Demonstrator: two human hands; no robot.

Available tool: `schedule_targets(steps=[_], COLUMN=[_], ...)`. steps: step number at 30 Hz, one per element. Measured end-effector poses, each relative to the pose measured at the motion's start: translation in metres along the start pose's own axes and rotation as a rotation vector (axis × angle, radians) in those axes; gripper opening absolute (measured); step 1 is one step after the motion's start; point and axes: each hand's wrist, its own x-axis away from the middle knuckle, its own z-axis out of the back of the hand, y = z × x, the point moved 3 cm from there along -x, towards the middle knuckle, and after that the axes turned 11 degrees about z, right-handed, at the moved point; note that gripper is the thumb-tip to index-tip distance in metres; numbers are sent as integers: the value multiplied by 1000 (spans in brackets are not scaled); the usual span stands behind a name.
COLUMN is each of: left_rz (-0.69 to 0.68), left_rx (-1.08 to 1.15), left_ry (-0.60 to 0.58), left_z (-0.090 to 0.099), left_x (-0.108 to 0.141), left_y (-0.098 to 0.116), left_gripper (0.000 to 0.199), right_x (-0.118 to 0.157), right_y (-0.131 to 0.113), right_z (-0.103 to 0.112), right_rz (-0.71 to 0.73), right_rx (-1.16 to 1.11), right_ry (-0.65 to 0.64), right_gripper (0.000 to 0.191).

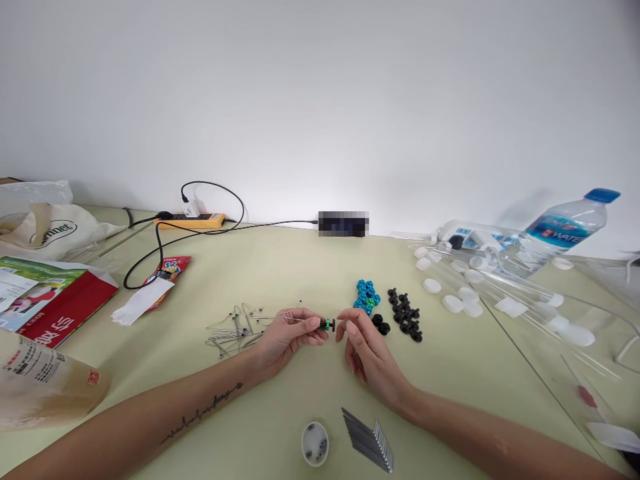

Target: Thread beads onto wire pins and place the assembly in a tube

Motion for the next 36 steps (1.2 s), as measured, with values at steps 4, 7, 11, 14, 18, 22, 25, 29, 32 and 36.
schedule_targets(steps=[4, 7, 11, 14, 18, 22, 25, 29, 32, 36], left_rz=[-5, 2, 28, 39, 25, 3, 2, 5, 1, -1], left_rx=[-1, -1, -60, -139, -152, -109, -120, -159, -130, -96], left_ry=[3, 7, -30, -54, -41, -3, -8, -27, -2, 14], left_z=[0, -1, -4, -7, -8, -7, -8, -8, -7, -6], left_x=[-1, -1, 0, 2, 3, 3, 3, 3, 3, 2], left_y=[1, 1, 0, -1, 0, 1, 2, 1, 1, 2], left_gripper=[23, 24, 23, 23, 22, 21, 23, 24, 23, 23], right_x=[-1, -1, -1, -2, -2, -1, -2, -2, -2, -2], right_y=[-3, -3, 0, 0, 0, -1, -1, -1, 0, 0], right_z=[-2, -1, 0, 0, -1, -1, 0, -2, -2, -2], right_rz=[20, 11, -10, 2, -11, -4, 19, 14, -3, 8], right_rx=[-14, 6, 87, 165, 142, 49, 69, 164, 107, 48], right_ry=[-32, -31, -60, -128, -145, -72, -86, -159, -109, -33], right_gripper=[33, 33, 39, 48, 37, 30, 29, 41, 28, 32])
